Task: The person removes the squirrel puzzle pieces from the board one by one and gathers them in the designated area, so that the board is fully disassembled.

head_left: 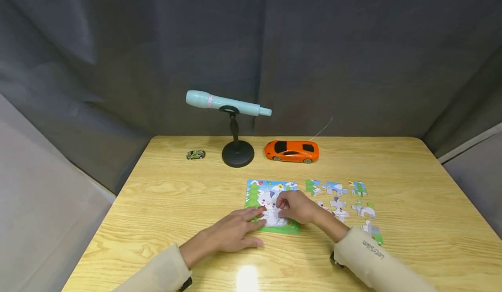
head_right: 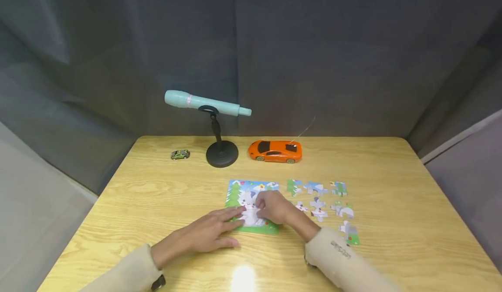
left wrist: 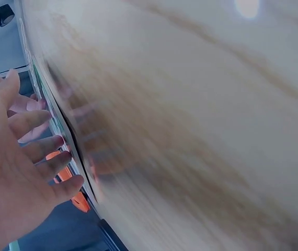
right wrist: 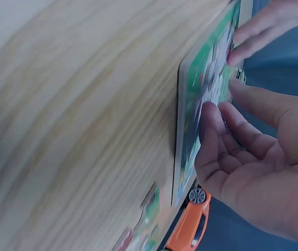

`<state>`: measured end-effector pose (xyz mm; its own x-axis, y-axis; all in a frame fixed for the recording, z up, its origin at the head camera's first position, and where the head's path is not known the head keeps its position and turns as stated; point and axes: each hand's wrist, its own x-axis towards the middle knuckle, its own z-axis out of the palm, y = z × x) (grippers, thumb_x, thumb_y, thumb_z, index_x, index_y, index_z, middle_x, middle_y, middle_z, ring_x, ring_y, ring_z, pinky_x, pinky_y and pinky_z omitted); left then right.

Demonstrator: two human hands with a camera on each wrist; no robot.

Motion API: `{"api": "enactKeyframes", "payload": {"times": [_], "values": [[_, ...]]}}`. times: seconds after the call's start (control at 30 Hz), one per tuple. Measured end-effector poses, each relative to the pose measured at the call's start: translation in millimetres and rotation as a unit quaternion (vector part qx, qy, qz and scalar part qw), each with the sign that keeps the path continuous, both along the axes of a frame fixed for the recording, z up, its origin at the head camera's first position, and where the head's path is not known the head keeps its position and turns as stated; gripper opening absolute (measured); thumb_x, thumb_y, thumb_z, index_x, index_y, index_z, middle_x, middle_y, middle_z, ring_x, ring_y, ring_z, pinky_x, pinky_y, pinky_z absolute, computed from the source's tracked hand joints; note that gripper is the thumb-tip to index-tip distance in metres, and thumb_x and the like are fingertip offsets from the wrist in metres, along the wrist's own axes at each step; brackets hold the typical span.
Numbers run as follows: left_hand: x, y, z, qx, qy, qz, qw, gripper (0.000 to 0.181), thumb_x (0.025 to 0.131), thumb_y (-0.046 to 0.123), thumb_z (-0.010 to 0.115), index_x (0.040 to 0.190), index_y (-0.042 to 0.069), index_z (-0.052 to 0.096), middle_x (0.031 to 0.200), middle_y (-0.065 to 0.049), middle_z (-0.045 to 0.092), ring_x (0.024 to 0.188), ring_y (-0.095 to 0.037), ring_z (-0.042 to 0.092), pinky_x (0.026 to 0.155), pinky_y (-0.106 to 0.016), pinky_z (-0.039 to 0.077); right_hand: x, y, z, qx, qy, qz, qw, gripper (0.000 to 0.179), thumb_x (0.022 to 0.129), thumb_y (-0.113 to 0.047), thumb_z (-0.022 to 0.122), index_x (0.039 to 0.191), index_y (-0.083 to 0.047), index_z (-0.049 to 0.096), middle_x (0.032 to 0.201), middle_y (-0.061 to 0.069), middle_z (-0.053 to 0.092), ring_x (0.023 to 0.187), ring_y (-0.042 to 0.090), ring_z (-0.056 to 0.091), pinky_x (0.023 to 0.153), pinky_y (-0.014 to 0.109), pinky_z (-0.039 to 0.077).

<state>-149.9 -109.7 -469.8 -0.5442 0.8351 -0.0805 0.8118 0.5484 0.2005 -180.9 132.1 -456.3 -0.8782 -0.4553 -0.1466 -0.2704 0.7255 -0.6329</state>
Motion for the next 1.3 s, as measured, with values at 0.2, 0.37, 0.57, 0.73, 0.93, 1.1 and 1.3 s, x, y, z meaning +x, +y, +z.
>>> {"api": "enactKeyframes", "payload": {"times": [0.2, 0.37, 0.57, 0.73, 0.93, 1.1, 1.3], "values": [[-0.1, -3.1, 1.8, -0.003, -0.006, 0.002, 1.0, 0.061, 0.097, 0.053, 0.04, 0.142, 0.013, 0.045, 0.155, -0.011, 0.029, 0.143, -0.028, 0.031, 0.113, -0.043, 0.031, 0.6, -10, -2.5, -0.013, -0.01, -0.005, 0.9999, 0.016, 0.079, -0.005, 0.074, 0.09, -0.005, 0.062, 0.083, 0.004, 0.061, 0.071, 0.011, 0.05, 0.063, 0.022, 0.043], [0.5, -3.4, 4.3, -0.009, -0.008, 0.009, 0.9999, 0.06, 0.097, 0.054, 0.039, 0.141, 0.014, 0.047, 0.155, -0.01, 0.031, 0.142, -0.027, 0.032, 0.111, -0.045, 0.033, 2.0, -15, -4.1, -0.007, -0.023, -0.009, 0.9997, 0.026, 0.072, -0.006, 0.08, 0.091, -0.005, 0.062, 0.085, 0.005, 0.058, 0.071, 0.013, 0.047, 0.063, 0.023, 0.041], [1.3, -4.0, 4.7, -0.021, -0.011, 0.013, 0.9997, 0.06, 0.096, 0.055, 0.038, 0.141, 0.016, 0.047, 0.155, -0.009, 0.03, 0.142, -0.027, 0.032, 0.109, -0.047, 0.036, 3.8, -18, -3.6, 0.0, -0.023, 0.002, 0.9997, 0.029, 0.069, -0.002, 0.081, 0.09, -0.006, 0.062, 0.083, 0.005, 0.056, 0.074, 0.014, 0.046, 0.065, 0.025, 0.04], [0.4, -4.7, 4.9, -0.034, -0.004, 0.014, 0.9993, 0.059, 0.096, 0.055, 0.038, 0.141, 0.018, 0.047, 0.155, -0.008, 0.029, 0.142, -0.025, 0.032, 0.108, -0.049, 0.036, 3.6, -20, -3.2, 0.008, -0.016, 0.008, 0.9998, 0.029, 0.069, -0.002, 0.082, 0.09, -0.007, 0.063, 0.081, 0.004, 0.055, 0.075, 0.014, 0.045, 0.066, 0.025, 0.039], [2.2, -5.8, 6.3, -0.038, -0.012, 0.018, 0.999, 0.059, 0.096, 0.055, 0.04, 0.142, 0.018, 0.045, 0.156, -0.007, 0.027, 0.143, -0.025, 0.031, 0.107, -0.052, 0.037, 1.7, -21, -2.8, 0.01, -0.025, 0.021, 0.9994, 0.028, 0.07, -0.001, 0.081, 0.091, -0.007, 0.063, 0.081, 0.004, 0.054, 0.075, 0.014, 0.044, 0.066, 0.025, 0.038], [4.6, -6.0, 6.8, -0.035, -0.019, 0.022, 0.9989, 0.06, 0.096, 0.054, 0.04, 0.143, 0.017, 0.043, 0.158, -0.005, 0.021, 0.144, -0.025, 0.028, 0.105, -0.056, 0.036, -1.5, -19, -2.8, 0.002, -0.037, 0.03, 0.9989, 0.022, 0.075, -0.001, 0.076, 0.091, -0.007, 0.063, 0.08, 0.006, 0.054, 0.073, 0.014, 0.044, 0.063, 0.024, 0.037], [5.8, -6.1, 8.2, -0.04, -0.026, 0.026, 0.9985, 0.06, 0.096, 0.053, 0.04, 0.144, 0.017, 0.042, 0.159, -0.005, 0.02, 0.145, -0.025, 0.026, 0.106, -0.057, 0.035, -0.6, -14, -0.1, -0.028, -0.046, 0.046, 0.9975, 0.01, 0.085, -0.003, 0.067, 0.094, -0.006, 0.063, 0.076, 0.002, 0.056, 0.064, 0.011, 0.049, 0.058, 0.022, 0.041]]}}
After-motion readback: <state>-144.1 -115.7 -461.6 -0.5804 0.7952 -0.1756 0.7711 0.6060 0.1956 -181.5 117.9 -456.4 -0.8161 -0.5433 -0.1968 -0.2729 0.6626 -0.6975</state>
